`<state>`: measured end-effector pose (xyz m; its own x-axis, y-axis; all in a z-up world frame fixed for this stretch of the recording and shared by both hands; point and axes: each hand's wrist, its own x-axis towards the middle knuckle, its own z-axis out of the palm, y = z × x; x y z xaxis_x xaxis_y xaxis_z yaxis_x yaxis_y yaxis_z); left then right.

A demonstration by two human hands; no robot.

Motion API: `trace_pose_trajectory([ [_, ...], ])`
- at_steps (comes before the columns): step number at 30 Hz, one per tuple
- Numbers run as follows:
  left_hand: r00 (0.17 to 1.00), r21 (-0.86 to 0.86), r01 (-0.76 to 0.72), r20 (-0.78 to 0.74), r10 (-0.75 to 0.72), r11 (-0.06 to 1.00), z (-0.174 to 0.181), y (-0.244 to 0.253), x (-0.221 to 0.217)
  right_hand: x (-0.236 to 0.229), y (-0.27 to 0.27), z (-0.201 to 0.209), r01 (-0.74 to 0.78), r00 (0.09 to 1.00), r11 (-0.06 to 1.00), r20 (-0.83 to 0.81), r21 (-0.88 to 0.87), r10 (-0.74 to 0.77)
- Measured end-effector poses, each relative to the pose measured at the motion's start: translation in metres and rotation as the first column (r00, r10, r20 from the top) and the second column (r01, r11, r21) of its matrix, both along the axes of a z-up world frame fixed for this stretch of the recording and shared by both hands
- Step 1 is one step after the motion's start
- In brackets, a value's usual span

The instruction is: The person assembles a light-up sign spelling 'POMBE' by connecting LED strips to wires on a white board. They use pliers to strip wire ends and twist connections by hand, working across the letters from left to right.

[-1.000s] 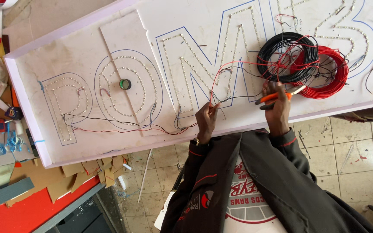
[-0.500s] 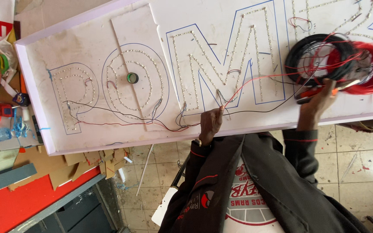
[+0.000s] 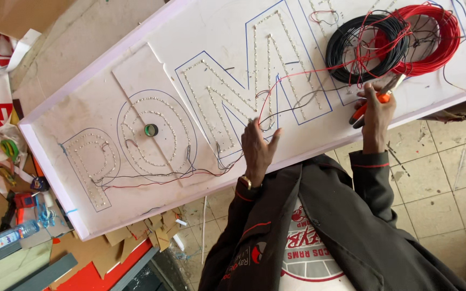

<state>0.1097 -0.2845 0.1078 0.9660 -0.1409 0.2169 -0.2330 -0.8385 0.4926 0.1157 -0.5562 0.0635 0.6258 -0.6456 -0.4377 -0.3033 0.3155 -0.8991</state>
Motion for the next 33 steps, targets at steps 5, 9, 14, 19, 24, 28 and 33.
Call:
trace_pose_trajectory([
  [5,0.969,-0.014,0.044,0.244,-0.039,0.999,0.023,-0.058,0.035,0.003,-0.006,-0.021,-0.005,0.999,0.992,0.047,-0.126,0.011],
  [9,0.904,-0.225,0.396,0.267,-0.335,0.890,0.013,-0.128,0.057,0.010,-0.018,-0.030,-0.055,0.998,0.959,-0.037,-0.277,0.047],
  [14,0.970,0.094,0.190,0.135,-0.202,0.977,-0.080,-0.177,0.102,0.030,-0.030,-0.046,0.004,1.000,0.961,-0.015,-0.277,-0.009],
  [19,0.876,0.025,0.399,-0.306,-0.373,0.917,-0.078,-0.176,0.089,0.029,-0.037,-0.012,0.111,0.993,0.982,-0.007,-0.153,-0.114],
  [24,0.811,-0.217,0.390,-0.380,-0.445,0.895,0.006,-0.172,0.072,0.035,-0.051,-0.031,0.282,0.957,0.957,0.054,0.070,-0.286],
  [28,0.863,-0.208,0.353,-0.305,-0.404,0.912,0.014,-0.161,0.064,0.044,-0.083,-0.028,0.330,0.921,0.937,0.180,0.115,-0.347],
  [33,0.776,-0.314,0.531,-0.192,-0.601,0.787,-0.007,-0.177,0.044,0.054,-0.143,-0.025,0.241,0.938,0.966,0.277,-0.098,-0.207],
])
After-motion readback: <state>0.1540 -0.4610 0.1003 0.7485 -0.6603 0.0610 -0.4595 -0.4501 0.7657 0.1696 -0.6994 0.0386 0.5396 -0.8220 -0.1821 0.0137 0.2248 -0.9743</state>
